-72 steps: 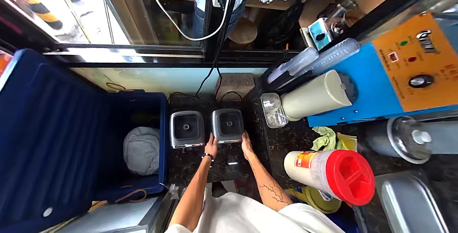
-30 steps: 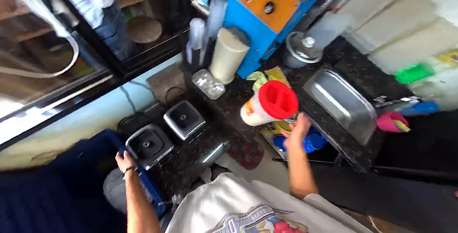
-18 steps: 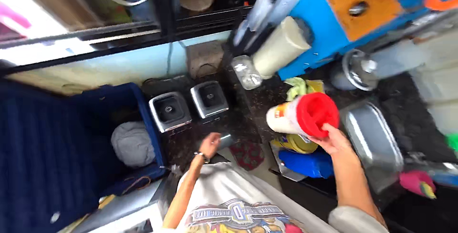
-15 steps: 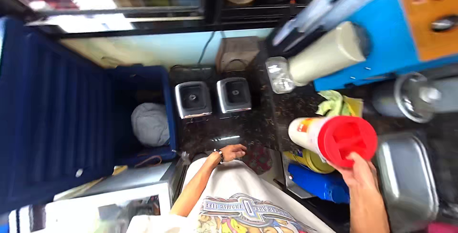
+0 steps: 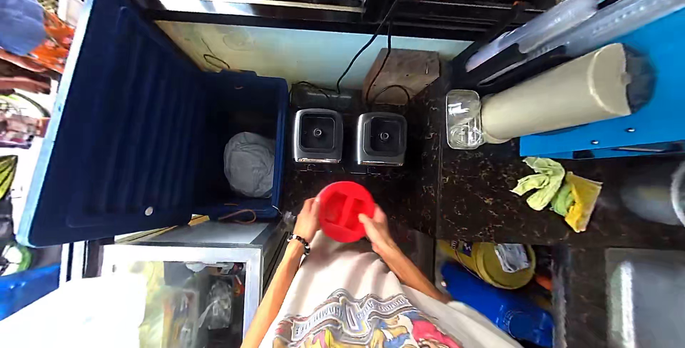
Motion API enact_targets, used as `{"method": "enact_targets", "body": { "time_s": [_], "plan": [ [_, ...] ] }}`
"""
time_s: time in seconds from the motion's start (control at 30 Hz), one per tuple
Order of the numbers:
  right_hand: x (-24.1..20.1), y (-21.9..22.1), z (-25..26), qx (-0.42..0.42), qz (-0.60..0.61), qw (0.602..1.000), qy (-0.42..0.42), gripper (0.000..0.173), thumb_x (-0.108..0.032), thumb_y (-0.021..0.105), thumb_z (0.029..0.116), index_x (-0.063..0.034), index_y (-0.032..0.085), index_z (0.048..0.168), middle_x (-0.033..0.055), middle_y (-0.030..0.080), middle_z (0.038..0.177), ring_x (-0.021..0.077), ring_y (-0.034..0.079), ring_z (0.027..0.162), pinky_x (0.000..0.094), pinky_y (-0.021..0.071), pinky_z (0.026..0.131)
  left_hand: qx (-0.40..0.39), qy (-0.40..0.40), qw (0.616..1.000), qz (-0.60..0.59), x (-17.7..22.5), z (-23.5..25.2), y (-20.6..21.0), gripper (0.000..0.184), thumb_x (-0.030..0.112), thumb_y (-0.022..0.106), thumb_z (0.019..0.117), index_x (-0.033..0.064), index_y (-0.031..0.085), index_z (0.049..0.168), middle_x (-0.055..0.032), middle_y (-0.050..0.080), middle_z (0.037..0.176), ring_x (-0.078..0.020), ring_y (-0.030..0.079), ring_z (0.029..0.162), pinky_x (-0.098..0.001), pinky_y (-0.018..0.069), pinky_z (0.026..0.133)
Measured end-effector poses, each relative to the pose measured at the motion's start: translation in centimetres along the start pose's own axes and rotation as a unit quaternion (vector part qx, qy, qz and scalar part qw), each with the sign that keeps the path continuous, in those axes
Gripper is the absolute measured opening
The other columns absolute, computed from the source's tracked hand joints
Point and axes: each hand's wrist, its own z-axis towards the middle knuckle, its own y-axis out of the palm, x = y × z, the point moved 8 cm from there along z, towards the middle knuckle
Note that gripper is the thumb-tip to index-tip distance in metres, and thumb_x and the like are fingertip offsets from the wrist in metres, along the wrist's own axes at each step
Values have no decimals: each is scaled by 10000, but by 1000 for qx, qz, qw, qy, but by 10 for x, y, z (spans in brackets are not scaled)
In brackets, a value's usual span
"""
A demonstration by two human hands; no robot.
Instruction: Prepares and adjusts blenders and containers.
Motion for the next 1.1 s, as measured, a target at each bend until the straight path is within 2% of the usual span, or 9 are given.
{"method": "enact_targets", "body": {
  "time_s": [0.13, 0.23, 0.47, 0.57, 0.63, 0.7, 0.8, 0.93, 1.1],
  "plan": [
    [14, 84, 38, -91, -74, 993, -21, 543, -136, 651, 906, -26, 520, 1422, 206, 670, 1240, 291, 661, 1148, 496, 542, 990, 173, -30, 983, -55, -45, 27, -66, 562, 386, 262, 1130, -33, 486, 1432, -277, 567, 1380, -360, 572, 1271, -548, 478, 1047],
    [17, 120, 54, -125, -114, 985, -33, 558, -158, 650, 911, -59, 518, 1444, 212, 668, 1260, 323, 650, 1176, 528, 516, 1014, 238, -47, 962, -125, -62, 40, -92, 569, 392, 261, 1131, -25, 507, 1430, -262, 556, 1411, -351, 551, 1305, -545, 459, 1069],
    [29, 134, 74, -139, -66, 987, -44, 650, -110, 624, 943, -55, 399, 1550, 229, 582, 1414, 330, 594, 1289, 525, 487, 1081, 234, -46, 961, -141, -70, 63, -98, 566, 416, 295, 1121, 1, 537, 1422, -262, 576, 1392, -382, 569, 1276, -606, 474, 1023],
    [12, 132, 79, -184, -95, 978, -19, 644, -208, 654, 974, -71, 395, 1547, 240, 579, 1405, 356, 601, 1271, 555, 498, 1061, 229, -38, 964, -133, -56, 68, -98, 590, 439, 305, 1116, -18, 553, 1394, -283, 592, 1350, -404, 583, 1237, -622, 475, 1000],
    [-10, 124, 83, -220, -236, 947, -2, 644, -378, 662, 968, -46, 471, 1486, 234, 609, 1367, 372, 587, 1280, 586, 454, 1076, 216, -32, 966, -143, -55, 68, -95, 636, 487, 281, 1111, -8, 533, 1421, -281, 593, 1355, -402, 587, 1237, -622, 478, 996],
    [-60, 108, 88, -212, -324, 921, -46, 566, -479, 623, 964, -56, 620, 1340, 203, 673, 1258, 364, 631, 1201, 607, 473, 1022, 213, -2, 970, -116, -57, 61, -93, 612, 447, 265, 1123, -5, 466, 1482, -272, 542, 1437, -390, 539, 1321, -600, 449, 1064],
    [-194, 69, 97, -125, -186, 947, -232, 385, -318, 560, 1026, -52, 656, 1288, 153, 719, 1143, 270, 699, 1052, 489, 548, 967, 280, 105, 953, 47, -27, 39, -98, 551, 280, 350, 1120, -106, 371, 1513, -349, 411, 1529, -463, 397, 1449, -576, 287, 1213],
    [-347, 0, 85, -14, -38, 919, -392, 321, -201, 509, 1054, 14, 651, 1245, 146, 730, 1096, 215, 713, 995, 407, 580, 917, 335, 214, 911, 114, 13, 17, -92, 472, 209, 475, 1059, -125, 509, 1391, -368, 500, 1427, -484, 467, 1375, -575, 331, 1183],
    [-444, -66, 77, 98, -38, 876, -471, 329, -250, 469, 1084, -27, 629, 1266, 164, 725, 1082, 273, 713, 957, 487, 582, 865, 261, 257, 918, 153, 58, 34, -63, 356, 180, 507, 1037, -72, 654, 1241, -279, 636, 1290, -402, 583, 1266, -546, 412, 1129]
  ]
}}
